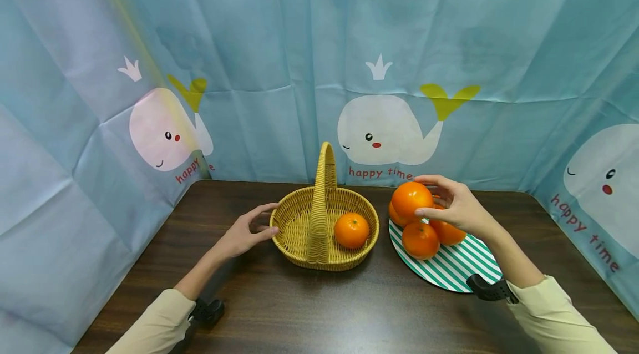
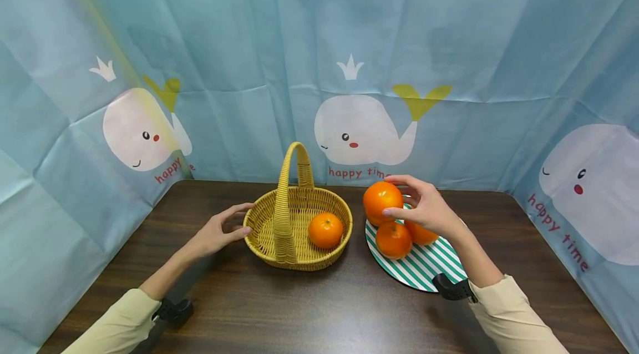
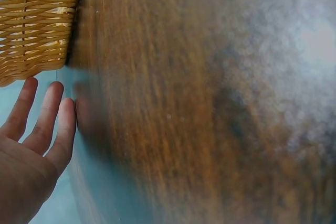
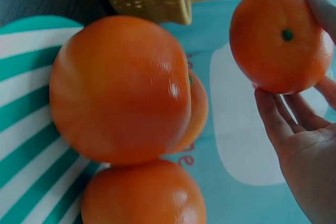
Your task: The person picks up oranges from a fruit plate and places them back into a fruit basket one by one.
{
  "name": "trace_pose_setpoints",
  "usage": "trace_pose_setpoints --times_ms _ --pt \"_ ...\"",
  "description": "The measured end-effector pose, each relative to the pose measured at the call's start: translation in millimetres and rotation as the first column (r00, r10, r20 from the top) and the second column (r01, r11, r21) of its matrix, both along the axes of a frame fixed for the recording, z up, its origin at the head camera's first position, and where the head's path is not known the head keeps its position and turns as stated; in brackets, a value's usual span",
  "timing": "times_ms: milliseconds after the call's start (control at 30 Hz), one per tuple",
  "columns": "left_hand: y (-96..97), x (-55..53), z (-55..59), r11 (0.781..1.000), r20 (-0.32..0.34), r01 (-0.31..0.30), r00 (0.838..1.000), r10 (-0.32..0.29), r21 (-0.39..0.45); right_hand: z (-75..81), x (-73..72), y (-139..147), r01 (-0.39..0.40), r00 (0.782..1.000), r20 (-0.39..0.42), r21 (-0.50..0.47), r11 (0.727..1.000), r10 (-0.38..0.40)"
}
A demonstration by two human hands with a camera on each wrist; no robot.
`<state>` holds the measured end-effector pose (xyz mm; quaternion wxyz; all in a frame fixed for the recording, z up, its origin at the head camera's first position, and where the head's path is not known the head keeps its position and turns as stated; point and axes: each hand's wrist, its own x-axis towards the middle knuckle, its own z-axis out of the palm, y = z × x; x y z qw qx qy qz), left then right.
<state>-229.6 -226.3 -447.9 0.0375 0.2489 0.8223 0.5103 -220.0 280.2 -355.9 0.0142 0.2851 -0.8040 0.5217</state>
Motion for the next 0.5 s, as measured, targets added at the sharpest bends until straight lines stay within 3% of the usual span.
trace_pose_setpoints --times_ms 500 --pt "-0.2 0.0 -0.3 1.0 -0.016 -0.012 1.0 0.012 -0.023 -7.3 -18.0 -44 -0.061 0.997 0.034 -0.079 0.995 0.064"
